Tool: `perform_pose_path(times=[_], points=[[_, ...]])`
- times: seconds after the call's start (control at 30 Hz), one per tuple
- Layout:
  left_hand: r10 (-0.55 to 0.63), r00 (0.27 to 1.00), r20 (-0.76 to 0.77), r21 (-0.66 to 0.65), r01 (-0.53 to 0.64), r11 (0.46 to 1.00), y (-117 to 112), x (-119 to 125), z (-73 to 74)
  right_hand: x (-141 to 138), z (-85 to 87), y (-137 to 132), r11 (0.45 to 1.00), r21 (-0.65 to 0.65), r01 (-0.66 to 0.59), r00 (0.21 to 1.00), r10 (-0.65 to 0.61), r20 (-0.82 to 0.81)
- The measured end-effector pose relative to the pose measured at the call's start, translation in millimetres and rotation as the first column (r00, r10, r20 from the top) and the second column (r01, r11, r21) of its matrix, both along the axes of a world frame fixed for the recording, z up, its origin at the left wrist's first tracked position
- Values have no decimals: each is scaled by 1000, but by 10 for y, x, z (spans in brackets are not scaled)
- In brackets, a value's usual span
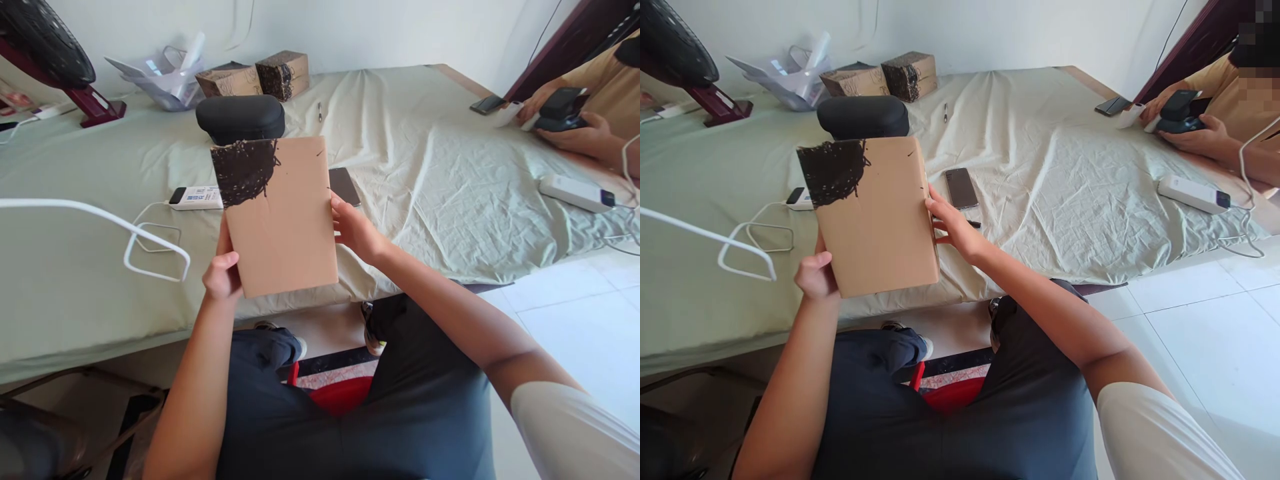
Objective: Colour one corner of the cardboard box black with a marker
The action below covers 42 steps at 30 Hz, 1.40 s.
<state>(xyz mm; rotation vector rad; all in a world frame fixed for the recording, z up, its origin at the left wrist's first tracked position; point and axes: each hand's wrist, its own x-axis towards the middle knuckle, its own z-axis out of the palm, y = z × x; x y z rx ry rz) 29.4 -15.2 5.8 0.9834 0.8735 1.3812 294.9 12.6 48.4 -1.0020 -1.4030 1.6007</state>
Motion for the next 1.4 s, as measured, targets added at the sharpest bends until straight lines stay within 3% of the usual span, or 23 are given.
perform_pose_path(times=[0.27,0.43,0.63,0.8,0.87,0.93,1.0,1.03,1.1,1.17,1.27,1.4], points=[[2,971,-239,238,56,970,-5,32,-193,8,-43,-20,998,52,-31,995,36,-98],[69,939,-336,241,15,970,56,-18,-279,24,-73,12,972,216,-87,995,96,-29],[154,905,-397,240,-59,969,11,14,-220,38,-96,20,956,271,-113,994,111,23],[123,887,-445,240,-14,971,-23,45,-136,75,-137,62,942,309,-132,991,129,32],[130,889,-439,248,-19,969,-11,46,-113,134,-177,175,954,284,-94,995,79,63],[142,896,-420,253,-34,967,15,39,-103,222,-255,390,958,282,46,989,-83,120],[135,900,-415,244,-33,969,53,23,-111,313,-370,688,895,368,254,897,-360,257],[127,898,-422,236,-26,971,74,12,-121,348,-437,850,857,410,313,788,-475,391],[116,889,-443,226,-15,974,113,-11,-149,375,-576,1151,828,448,337,533,-560,635],[111,882,-457,217,-11,976,135,-32,-175,345,-706,1377,844,450,293,370,-534,761],[95,878,-469,189,-5,982,127,-55,-203,275,-853,1563,868,466,169,282,-496,822],[111,867,-485,186,-22,982,99,-69,-231,295,-911,1708,886,445,130,283,-463,840]])
